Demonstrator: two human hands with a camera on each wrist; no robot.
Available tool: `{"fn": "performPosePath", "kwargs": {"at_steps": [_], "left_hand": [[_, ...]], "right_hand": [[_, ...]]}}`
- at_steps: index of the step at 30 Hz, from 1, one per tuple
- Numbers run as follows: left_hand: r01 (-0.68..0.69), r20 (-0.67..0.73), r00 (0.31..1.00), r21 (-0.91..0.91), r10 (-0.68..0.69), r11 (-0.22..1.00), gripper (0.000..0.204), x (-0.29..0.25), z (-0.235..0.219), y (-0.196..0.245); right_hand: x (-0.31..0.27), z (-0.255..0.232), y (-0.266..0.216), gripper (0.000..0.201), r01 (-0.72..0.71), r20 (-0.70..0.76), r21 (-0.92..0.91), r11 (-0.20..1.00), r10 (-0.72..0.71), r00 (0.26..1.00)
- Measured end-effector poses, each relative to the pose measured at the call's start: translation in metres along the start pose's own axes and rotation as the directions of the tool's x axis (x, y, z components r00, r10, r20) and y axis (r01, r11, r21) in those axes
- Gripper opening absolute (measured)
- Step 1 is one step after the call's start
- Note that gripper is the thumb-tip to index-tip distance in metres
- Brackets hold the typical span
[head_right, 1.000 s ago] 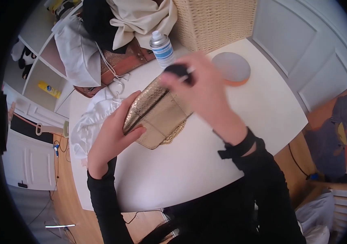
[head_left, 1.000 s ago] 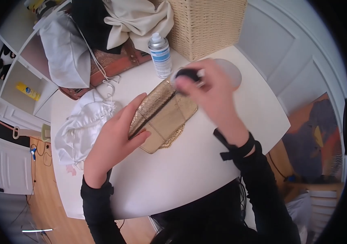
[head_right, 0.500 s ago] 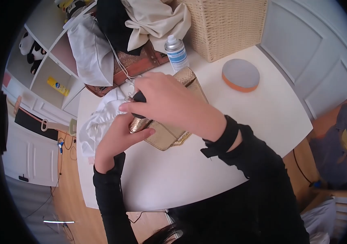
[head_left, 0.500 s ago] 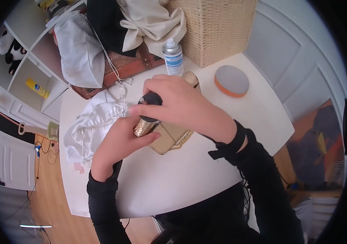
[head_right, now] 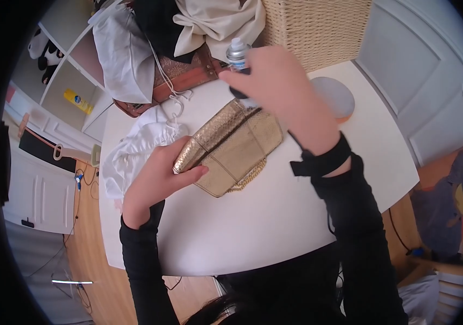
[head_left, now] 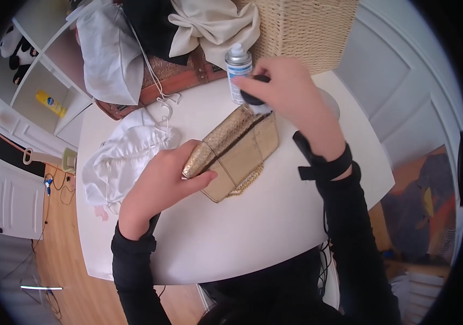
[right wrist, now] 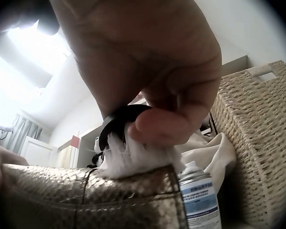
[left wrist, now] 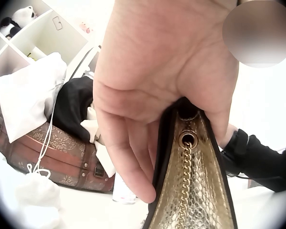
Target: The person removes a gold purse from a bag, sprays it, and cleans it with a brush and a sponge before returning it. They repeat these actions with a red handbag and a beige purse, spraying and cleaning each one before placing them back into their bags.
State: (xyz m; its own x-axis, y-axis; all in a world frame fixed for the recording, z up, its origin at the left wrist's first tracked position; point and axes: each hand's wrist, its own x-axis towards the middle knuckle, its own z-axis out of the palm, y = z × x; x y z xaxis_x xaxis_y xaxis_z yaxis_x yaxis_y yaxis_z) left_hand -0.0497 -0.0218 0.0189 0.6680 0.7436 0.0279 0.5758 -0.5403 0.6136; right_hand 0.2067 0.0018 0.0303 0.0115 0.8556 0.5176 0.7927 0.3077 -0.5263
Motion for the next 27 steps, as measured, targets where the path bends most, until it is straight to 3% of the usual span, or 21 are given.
{"fn": "performPosePath", "kwargs": {"at_steps": [1, 3, 5, 6, 8, 9, 12, 15, 19, 22, 25, 27], "left_hand": [[0.001, -0.016, 1.0, -0.011, -0.001, 1.0, 0.035, -0.001, 0.001, 0.0], [-0.005, -0.046, 0.999, -0.025, 0.004, 1.0, 0.038, -0.002, 0.002, -0.002], [-0.164, -0.11, 0.98, 0.002, 0.164, 0.986, 0.039, 0.0, 0.006, -0.016], [-0.241, -0.139, 0.961, 0.016, 0.241, 0.97, 0.04, 0.001, 0.009, -0.02], [-0.263, -0.145, 0.954, 0.003, 0.26, 0.965, 0.041, 0.003, 0.01, -0.021], [-0.222, -0.13, 0.967, 0.001, 0.22, 0.975, 0.041, 0.002, 0.009, -0.018], [0.006, -0.042, 0.999, 0.014, -0.006, 1.0, 0.042, -0.003, 0.002, 0.006], [0.052, -0.019, 0.998, 0.008, -0.051, 0.999, 0.042, -0.004, 0.003, 0.005], [-0.003, -0.053, 0.999, 0.005, 0.004, 1.0, 0.047, -0.004, 0.004, 0.002], [-0.027, -0.049, 0.998, 0.052, 0.029, 0.998, 0.05, -0.004, 0.004, -0.002], [-0.075, 0.009, 0.997, 0.093, 0.075, 0.993, 0.052, -0.006, -0.003, -0.004], [0.039, 0.127, 0.991, 0.001, -0.039, 0.999, 0.05, -0.01, -0.013, -0.002]], "right_hand": [[-0.002, 0.006, -0.008, 0.049, 0.036, -0.015, -0.02, 0.999, -0.036, 0.999], [-0.011, 0.019, -0.032, 0.047, 0.071, 0.014, 0.14, 0.988, -0.074, 0.997], [-0.024, 0.033, -0.054, 0.046, 0.15, 0.174, 0.287, 0.946, -0.206, 0.963], [-0.028, 0.04, -0.058, 0.046, 0.221, 0.103, 0.277, 0.935, -0.257, 0.961], [-0.034, 0.05, -0.062, 0.045, 0.359, -0.032, 0.246, 0.9, -0.363, 0.931], [-0.03, 0.045, -0.057, 0.048, 0.351, -0.068, 0.281, 0.893, -0.347, 0.936], [-0.014, 0.006, -0.039, 0.051, 0.014, 0.216, 0.25, 0.968, -0.07, 0.974], [-0.005, -0.001, -0.014, 0.05, -0.17, 0.139, 0.222, 0.96, 0.141, 0.98], [-0.009, 0.01, -0.027, 0.048, 0.134, 0.038, 0.135, 0.982, -0.14, 0.989], [-0.019, 0.017, -0.047, 0.047, 0.238, 0.138, 0.351, 0.906, -0.301, 0.944], [-0.018, 0.007, -0.054, 0.044, 0.119, 0.214, 0.325, 0.938, -0.195, 0.957], [-0.017, 0.007, -0.055, 0.043, 0.08, 0.226, 0.298, 0.951, -0.152, 0.962]]}}
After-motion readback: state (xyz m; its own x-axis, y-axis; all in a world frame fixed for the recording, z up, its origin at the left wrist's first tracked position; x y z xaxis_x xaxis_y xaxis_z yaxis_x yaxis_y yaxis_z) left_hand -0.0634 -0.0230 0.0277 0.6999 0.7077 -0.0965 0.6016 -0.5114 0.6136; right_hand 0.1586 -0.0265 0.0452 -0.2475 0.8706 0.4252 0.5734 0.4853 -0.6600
